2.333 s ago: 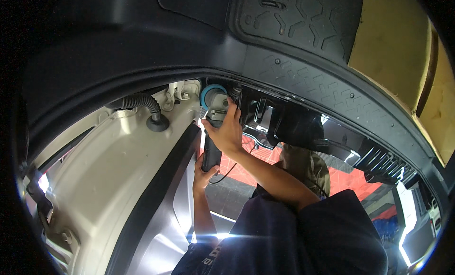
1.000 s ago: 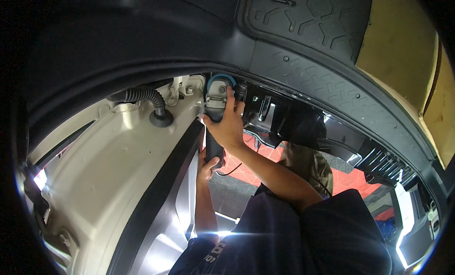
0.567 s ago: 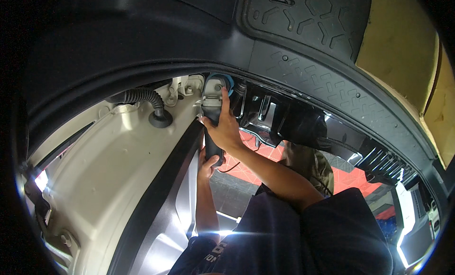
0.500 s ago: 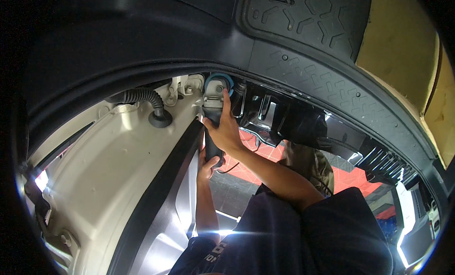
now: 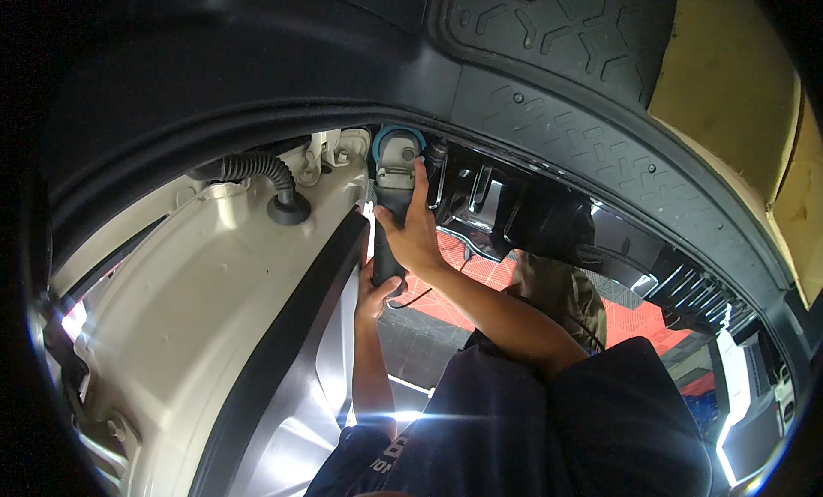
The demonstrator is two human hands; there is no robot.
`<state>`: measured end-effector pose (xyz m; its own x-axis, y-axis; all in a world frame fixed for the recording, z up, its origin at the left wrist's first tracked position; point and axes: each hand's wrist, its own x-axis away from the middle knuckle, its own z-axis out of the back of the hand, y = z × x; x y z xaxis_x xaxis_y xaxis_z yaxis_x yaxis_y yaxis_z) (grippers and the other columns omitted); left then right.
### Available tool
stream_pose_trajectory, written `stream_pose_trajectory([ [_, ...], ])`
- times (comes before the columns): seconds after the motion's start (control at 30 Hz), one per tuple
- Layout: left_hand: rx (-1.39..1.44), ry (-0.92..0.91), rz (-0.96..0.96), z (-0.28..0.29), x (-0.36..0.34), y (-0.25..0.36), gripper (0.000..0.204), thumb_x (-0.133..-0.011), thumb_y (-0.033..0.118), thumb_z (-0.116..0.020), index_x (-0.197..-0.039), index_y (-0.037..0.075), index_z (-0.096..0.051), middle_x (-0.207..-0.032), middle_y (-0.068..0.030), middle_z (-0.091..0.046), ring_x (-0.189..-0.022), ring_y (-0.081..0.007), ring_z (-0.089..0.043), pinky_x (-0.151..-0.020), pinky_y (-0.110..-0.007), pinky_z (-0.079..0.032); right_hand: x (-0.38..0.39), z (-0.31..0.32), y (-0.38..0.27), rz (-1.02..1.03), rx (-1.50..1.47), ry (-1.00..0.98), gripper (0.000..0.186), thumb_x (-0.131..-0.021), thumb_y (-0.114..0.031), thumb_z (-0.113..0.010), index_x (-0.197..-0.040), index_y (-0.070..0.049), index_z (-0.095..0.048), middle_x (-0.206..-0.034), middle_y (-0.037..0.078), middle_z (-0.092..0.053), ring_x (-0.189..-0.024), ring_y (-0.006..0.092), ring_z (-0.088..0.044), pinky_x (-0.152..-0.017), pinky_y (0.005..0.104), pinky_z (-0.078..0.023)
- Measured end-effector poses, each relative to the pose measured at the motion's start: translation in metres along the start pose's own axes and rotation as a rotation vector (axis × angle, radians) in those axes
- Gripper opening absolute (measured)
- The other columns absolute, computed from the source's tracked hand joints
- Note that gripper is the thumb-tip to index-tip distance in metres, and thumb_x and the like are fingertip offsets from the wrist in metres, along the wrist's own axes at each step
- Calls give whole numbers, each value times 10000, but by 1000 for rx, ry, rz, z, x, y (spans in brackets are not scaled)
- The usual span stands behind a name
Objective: The recorder uses a power polisher on the interior surface of a car's rear panel.
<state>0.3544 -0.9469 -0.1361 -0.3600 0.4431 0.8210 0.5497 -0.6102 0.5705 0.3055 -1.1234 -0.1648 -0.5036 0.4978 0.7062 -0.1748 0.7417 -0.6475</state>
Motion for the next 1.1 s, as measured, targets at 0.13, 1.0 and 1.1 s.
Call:
stream_pose_trajectory([
  [0.13,-1,0,23,2,7,1,482,-760,65,-724,-1191,-17,-525,-846,-50,-617,-655,-116,-612,-594,-239,-489,3,1,5,-59,43,-24,937,-842,-120,-690,-1511,-156,-35,-1372,276,-411,-1248,370,-466,-1048,407,-367],
  [1.0,-17,40,33,7,15,-9,415,-745,38,-714,-1127,3,-555,-853,-45,-595,-681,-106,-608,-607,-241,-491,12,-3,15,-126,-13,-74,916,-878,-93,-651,-1512,-219,-2,-1346,214,-470,-1204,312,-521,-1013,373,-402],
  [1.1,-7,12,23,5,13,-5,402,-748,36,-710,-1117,5,-554,-854,-45,-593,-679,-105,-604,-613,-241,-493,12,-3,16,-117,-44,-69,906,-881,-85,-646,-1512,-213,-8,-1346,209,-471,-1206,304,-521,-1010,374,-405],
])
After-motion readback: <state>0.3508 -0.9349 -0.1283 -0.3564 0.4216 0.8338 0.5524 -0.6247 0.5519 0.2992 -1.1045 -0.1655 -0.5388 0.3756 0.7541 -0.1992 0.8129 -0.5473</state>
